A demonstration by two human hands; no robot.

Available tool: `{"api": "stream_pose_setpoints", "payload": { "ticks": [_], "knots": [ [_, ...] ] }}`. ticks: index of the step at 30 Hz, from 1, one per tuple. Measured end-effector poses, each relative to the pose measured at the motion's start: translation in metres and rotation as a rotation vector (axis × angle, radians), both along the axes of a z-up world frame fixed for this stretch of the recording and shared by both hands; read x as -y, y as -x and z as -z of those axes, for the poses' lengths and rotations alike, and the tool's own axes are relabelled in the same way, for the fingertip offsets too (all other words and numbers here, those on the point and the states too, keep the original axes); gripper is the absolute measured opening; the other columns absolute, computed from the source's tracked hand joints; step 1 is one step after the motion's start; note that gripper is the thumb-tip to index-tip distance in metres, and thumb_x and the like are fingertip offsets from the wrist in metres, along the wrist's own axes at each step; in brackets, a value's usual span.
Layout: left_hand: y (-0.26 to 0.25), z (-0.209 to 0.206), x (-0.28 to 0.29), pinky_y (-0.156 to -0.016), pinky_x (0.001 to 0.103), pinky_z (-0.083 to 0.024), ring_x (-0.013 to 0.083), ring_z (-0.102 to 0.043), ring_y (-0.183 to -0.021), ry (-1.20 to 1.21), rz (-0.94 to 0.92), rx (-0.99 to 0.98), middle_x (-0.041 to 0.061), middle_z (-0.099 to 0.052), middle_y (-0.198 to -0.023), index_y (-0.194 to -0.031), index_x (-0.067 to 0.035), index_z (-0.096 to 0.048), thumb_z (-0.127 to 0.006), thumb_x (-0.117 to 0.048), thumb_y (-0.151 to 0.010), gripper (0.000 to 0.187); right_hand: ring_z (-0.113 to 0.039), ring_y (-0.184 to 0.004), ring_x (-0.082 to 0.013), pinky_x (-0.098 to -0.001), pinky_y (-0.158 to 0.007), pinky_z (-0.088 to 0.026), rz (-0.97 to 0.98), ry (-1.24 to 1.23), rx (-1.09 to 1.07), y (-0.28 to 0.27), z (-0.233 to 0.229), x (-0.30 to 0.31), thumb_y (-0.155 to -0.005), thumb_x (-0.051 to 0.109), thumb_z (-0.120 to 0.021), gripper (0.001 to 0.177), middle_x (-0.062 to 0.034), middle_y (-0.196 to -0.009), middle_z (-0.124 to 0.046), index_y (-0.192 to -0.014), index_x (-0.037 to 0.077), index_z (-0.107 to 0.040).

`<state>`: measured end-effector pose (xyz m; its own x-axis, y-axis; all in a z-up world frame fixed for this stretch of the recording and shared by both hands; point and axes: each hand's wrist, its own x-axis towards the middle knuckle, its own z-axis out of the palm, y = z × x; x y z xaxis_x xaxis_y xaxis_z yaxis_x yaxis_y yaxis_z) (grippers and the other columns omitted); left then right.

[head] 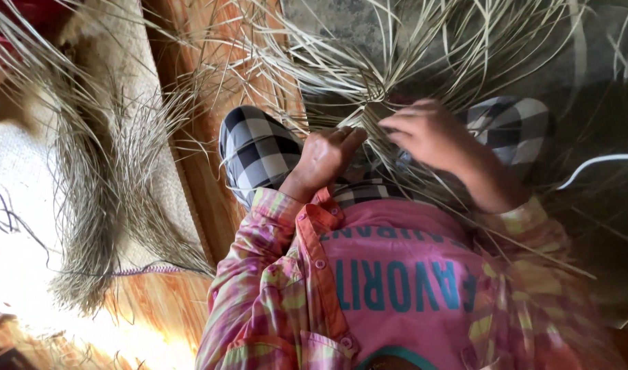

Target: A person is sitting on the floor weaving dried straw or grass fibers together to create a mat.

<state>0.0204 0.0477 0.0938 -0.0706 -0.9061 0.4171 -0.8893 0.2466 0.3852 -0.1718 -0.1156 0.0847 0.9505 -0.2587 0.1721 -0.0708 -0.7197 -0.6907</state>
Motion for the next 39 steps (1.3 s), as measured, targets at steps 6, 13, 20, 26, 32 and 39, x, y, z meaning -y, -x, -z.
{"api": "stream_pose_setpoints", "payload": {
  "ticks": [6,13,20,26,32,39],
  "knots": [
    [-0.085,0.214,-0.073,-0.046,0.021,-0.038,0.0089,-0.04,-0.049,-0.283,0.089,-0.979,-0.002,-0.062,-0.079,-0.131,0.0,-0.058,-0.058,0.006,-0.088,0.043,-0.072,-0.082,-0.0315,-0.0414,-0.075,-0.056,0.145,0.091,-0.163,0.007,0.057,0.019,-0.097,0.009,-0.069,0.007,-0.0079,-0.083,-0.072,-0.098,0.01,-0.076],
    [-0.195,0.061,-0.087,-0.051,0.029,-0.053,0.0129,-0.066,-0.061,0.082,-0.649,0.657,-0.01,-0.067,-0.076,-0.097,-0.036,-0.076,-0.069,-0.023,-0.095,0.014,-0.072,-0.089,-0.0244,-0.0379,-0.079,-0.056,0.267,0.147,-0.223,0.013,0.06,0.027,-0.1,0.028,-0.072,0.007,-0.0013,-0.087,-0.07,-0.102,0.022,-0.074],
    [-0.277,0.13,-0.17,-0.057,0.038,-0.056,0.0198,-0.068,-0.064,-0.395,-1.114,0.274,-0.006,-0.066,-0.068,-0.085,-0.03,-0.072,-0.07,-0.038,-0.095,0.012,-0.072,-0.085,-0.0281,-0.0393,-0.079,-0.056,0.146,0.081,-0.182,-0.003,0.033,0.031,-0.101,0.02,-0.071,0.008,-0.0064,-0.088,-0.071,-0.098,0.014,-0.074],
    [-0.27,0.105,-0.185,-0.038,0.01,-0.039,0.0018,-0.049,-0.046,-0.047,-1.095,-0.16,-0.001,-0.072,-0.067,-0.08,-0.008,-0.071,-0.068,0.003,-0.095,0.019,-0.067,-0.083,-0.0234,-0.03,-0.077,-0.059,-0.222,0.019,0.136,-0.045,-0.023,0.02,-0.094,-0.005,-0.067,0.006,-0.0152,-0.09,-0.071,-0.089,-0.002,-0.065],
    [-0.258,0.099,-0.183,-0.035,0.012,-0.04,0.0009,-0.043,-0.042,-0.029,-1.166,-0.379,-0.001,-0.07,-0.069,-0.09,-0.008,-0.076,-0.069,0.002,-0.096,0.014,-0.039,-0.047,-0.0167,-0.0303,-0.048,-0.047,-0.253,0.167,-0.141,-0.063,0.008,0.046,-0.102,-0.015,-0.043,0.035,-0.0038,-0.058,-0.039,-0.072,0.005,-0.042],
    [-0.246,0.061,-0.164,-0.036,0.016,-0.029,0.0022,-0.032,-0.038,0.209,-1.354,-1.277,-0.001,-0.059,-0.058,-0.063,-0.011,-0.058,-0.077,0.002,-0.095,0.039,-0.053,-0.045,-0.0173,-0.0319,-0.046,-0.048,-0.001,0.02,-0.427,-0.035,0.05,0.055,-0.111,0.01,-0.055,0.014,-0.0076,-0.069,-0.063,-0.102,0.005,-0.064]
  ]
}}
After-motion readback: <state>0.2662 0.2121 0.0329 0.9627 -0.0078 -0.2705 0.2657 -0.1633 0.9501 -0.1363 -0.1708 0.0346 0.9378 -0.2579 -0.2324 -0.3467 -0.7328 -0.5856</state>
